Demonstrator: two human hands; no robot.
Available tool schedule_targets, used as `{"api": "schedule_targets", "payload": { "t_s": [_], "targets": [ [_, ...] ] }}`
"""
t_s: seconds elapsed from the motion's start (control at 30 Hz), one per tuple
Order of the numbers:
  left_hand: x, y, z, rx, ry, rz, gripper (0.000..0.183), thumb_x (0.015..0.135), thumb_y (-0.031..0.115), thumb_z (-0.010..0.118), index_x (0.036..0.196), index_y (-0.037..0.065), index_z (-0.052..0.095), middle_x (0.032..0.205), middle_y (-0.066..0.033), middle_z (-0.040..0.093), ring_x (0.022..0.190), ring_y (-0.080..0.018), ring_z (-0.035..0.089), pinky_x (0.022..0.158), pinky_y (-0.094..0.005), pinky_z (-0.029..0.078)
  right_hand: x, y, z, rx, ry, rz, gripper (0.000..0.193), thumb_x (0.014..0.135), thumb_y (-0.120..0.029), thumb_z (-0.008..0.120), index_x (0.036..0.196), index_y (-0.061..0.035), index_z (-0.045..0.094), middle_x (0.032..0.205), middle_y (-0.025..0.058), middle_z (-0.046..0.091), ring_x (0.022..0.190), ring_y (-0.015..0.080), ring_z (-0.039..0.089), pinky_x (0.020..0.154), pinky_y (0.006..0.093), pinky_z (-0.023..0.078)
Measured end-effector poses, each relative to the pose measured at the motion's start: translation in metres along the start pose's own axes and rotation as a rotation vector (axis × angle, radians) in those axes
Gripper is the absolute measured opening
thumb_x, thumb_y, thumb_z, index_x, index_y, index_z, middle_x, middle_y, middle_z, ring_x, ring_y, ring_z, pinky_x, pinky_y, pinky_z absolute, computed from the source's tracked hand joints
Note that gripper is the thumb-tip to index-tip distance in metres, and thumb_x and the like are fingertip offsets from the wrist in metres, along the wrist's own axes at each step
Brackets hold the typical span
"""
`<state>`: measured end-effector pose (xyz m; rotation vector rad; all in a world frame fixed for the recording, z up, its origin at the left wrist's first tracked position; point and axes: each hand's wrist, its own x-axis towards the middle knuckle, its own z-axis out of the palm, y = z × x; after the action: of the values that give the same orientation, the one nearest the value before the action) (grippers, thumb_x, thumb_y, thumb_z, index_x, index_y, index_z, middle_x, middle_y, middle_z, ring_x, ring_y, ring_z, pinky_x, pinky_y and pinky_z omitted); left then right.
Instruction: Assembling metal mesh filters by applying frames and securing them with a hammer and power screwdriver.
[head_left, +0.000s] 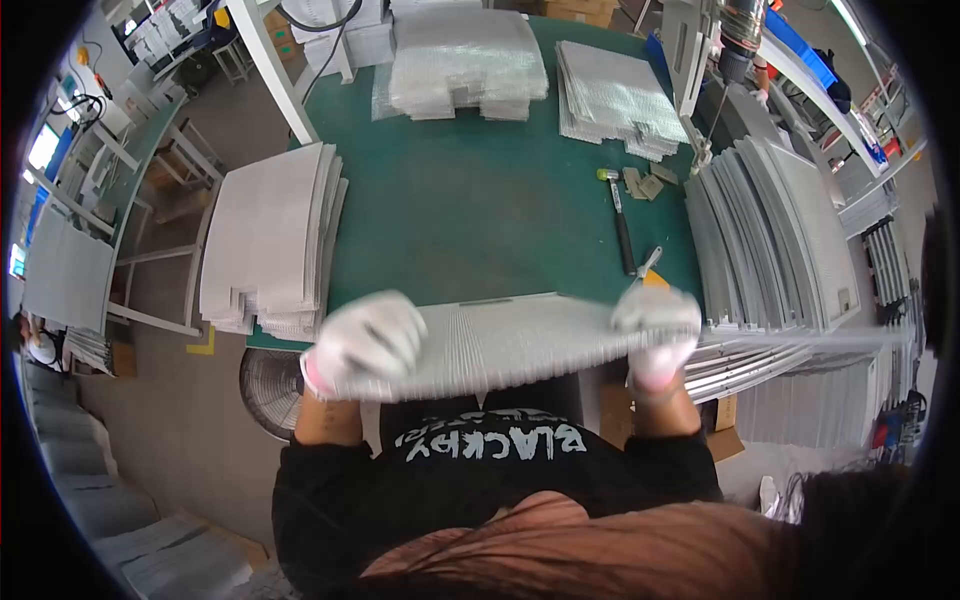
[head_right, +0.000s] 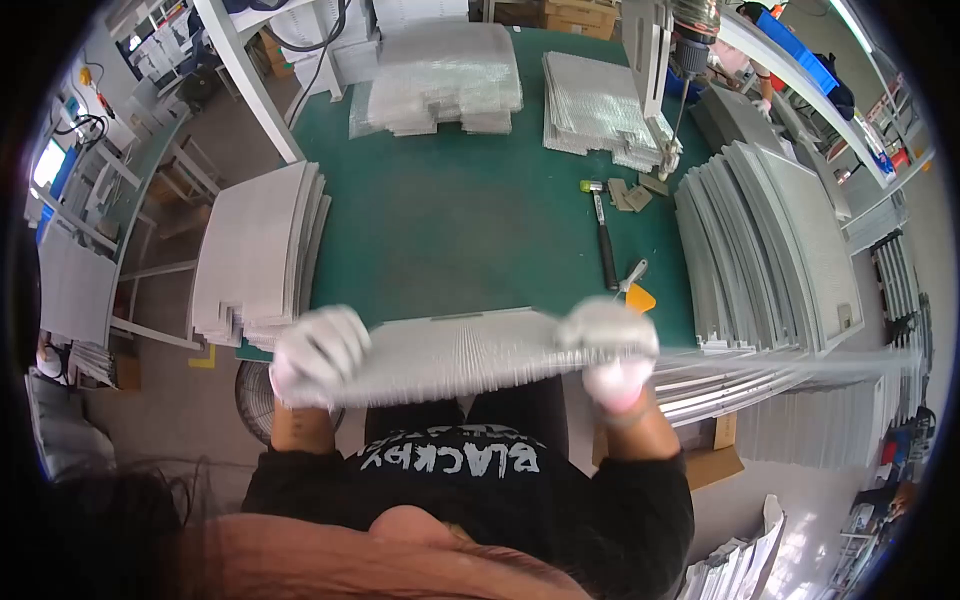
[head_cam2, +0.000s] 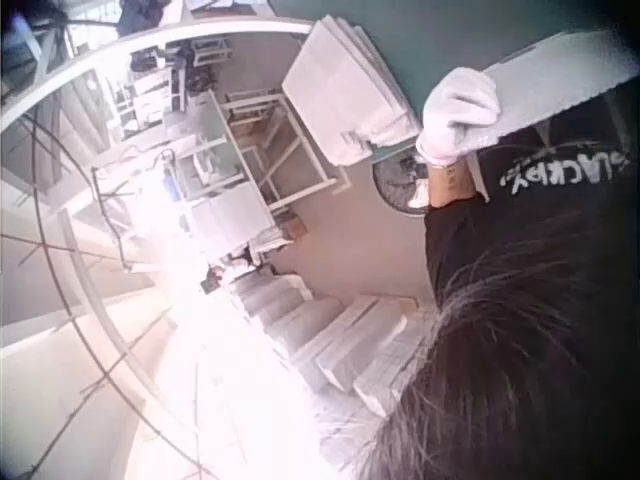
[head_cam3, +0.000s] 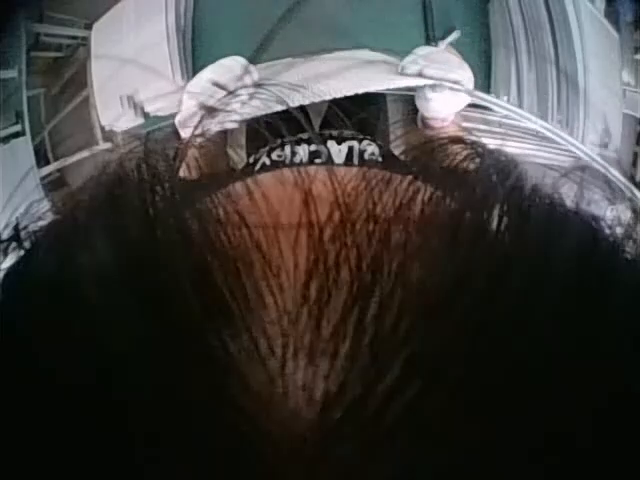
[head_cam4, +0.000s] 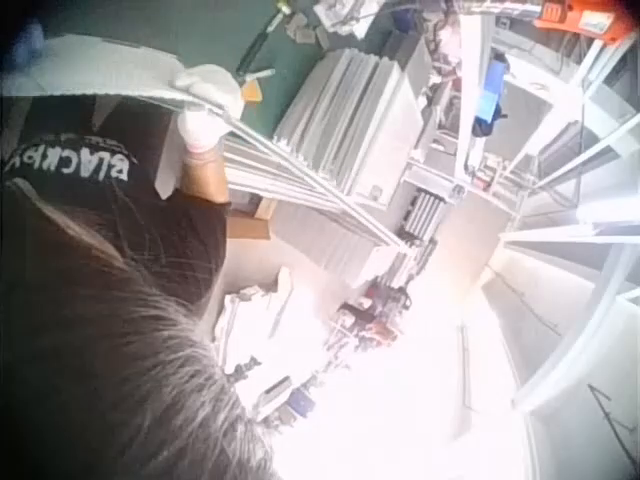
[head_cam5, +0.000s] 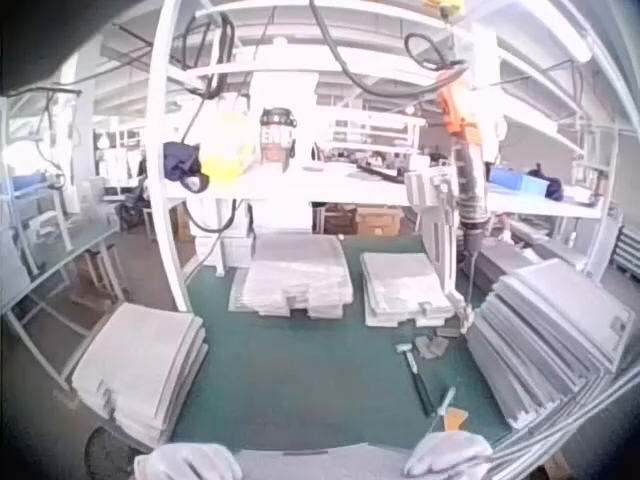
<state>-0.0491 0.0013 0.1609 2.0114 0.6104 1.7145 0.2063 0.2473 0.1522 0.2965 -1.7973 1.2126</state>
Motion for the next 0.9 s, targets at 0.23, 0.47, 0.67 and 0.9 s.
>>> {"api": "schedule_targets", "payload": {
  "t_s": [0.23,0.47,0.67,0.9],
  "targets": [
    [-0.082,-0.032,0.011,0.672,-0.385,-0.622,0.053,0.081,0.014,0.063,0.133,0.009,0.057,0.130,-0.0156,0.060,0.127,-0.0364,0.052,0.104,-0.0457,0.042,-0.069,-0.025,-0.009,0.193,-0.201,-0.112,0.044,0.084,-0.039,0.072,0.064,-0.0052,0.052,0.077,0.0136,0.069,0.068,0.0302,0.070,0.056,0.0389,0.052],
    [-0.101,-0.050,-0.022,0.854,-0.475,-0.762,0.047,0.070,-0.004,0.064,0.115,0.008,0.063,0.105,-0.0131,0.063,0.103,-0.0346,0.058,0.089,-0.0437,0.048,-0.069,-0.030,-0.022,0.178,-0.421,0.005,0.025,0.076,-0.021,0.069,0.063,-0.0076,0.053,0.075,0.0121,0.070,0.068,0.0287,0.070,0.060,0.0384,0.052],
    [-0.080,-0.086,-0.030,0.633,-0.456,-0.787,0.025,0.086,0.014,0.059,0.109,0.004,0.065,0.100,-0.0150,0.064,0.100,-0.0368,0.059,0.088,-0.0463,0.048,-0.075,-0.027,-0.022,0.092,-0.368,-0.042,0.019,0.078,-0.020,0.065,0.069,-0.0069,0.054,0.074,0.0121,0.069,0.066,0.0295,0.070,0.058,0.0385,0.052],
    [-0.029,-0.197,0.025,0.199,-0.842,-0.860,0.069,0.104,0.051,0.031,0.157,0.008,0.017,0.164,-0.0160,0.014,0.152,-0.0350,0.006,0.123,-0.0453,0.007,-0.081,-0.020,-0.009,0.175,-0.234,-0.122,0.027,0.088,-0.030,0.063,0.078,-0.0058,0.057,0.080,0.0122,0.070,0.068,0.0293,0.069,0.060,0.0363,0.053]
  ]
}}
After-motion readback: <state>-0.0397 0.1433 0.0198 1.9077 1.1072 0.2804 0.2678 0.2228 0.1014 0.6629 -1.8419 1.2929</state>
